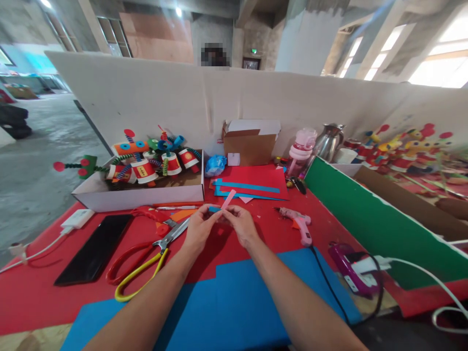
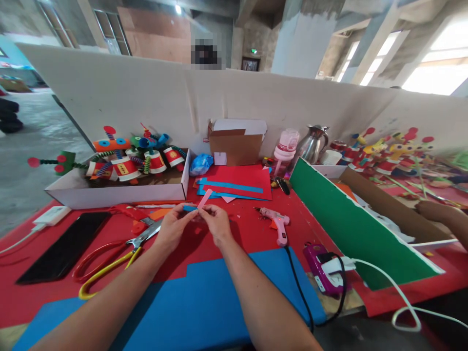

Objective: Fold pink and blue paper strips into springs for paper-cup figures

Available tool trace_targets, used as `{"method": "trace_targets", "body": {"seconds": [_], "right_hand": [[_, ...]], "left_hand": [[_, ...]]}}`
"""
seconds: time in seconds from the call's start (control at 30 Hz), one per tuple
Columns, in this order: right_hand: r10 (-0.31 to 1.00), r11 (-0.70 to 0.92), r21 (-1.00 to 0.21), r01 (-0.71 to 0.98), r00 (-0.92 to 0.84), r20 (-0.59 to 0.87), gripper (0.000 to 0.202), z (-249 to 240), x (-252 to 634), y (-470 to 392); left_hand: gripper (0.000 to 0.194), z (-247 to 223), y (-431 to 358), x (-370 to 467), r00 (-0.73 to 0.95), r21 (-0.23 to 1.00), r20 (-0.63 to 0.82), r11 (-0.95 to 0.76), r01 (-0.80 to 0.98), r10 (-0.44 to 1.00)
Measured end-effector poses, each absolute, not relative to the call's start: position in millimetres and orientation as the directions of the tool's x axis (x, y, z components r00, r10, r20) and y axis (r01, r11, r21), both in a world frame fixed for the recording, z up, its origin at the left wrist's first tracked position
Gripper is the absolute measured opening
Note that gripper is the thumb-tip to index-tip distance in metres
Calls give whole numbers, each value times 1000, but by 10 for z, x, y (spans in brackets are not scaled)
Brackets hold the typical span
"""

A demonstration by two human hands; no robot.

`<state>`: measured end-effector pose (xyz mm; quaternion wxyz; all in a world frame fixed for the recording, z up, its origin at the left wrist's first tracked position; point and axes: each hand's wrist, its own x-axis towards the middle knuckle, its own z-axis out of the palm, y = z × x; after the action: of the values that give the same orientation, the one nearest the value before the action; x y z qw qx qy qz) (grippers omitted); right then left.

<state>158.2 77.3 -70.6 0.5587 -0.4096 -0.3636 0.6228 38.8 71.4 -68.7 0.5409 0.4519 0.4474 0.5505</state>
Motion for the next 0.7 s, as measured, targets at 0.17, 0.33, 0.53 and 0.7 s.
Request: {"method": "trace_targets", "body": {"seconds": [0.17, 0.33, 0.53, 0.7], "right_hand": [[990, -140, -895, -424, -82, -116, 33, -699, 1550, 740], [987, -158, -925, -347, -65, -145, 31, -698, 1583, 754], [987, -159, -916, -368, -79, -140, 33, -709, 1598, 757], [983, -183, -900, -396, -78, -165, 38, -716, 1581, 751]], "left_hand": [[29, -773, 752, 335, -34, 987, -4, -1, -160, 999], [29, -774, 765, 314, -55, 997, 19, -23, -79, 998], [29, -735, 748, 331, -84, 997, 38, -43, -65, 996], [24, -694, 732, 342, -137, 994, 109, -106, 28, 985]]}}
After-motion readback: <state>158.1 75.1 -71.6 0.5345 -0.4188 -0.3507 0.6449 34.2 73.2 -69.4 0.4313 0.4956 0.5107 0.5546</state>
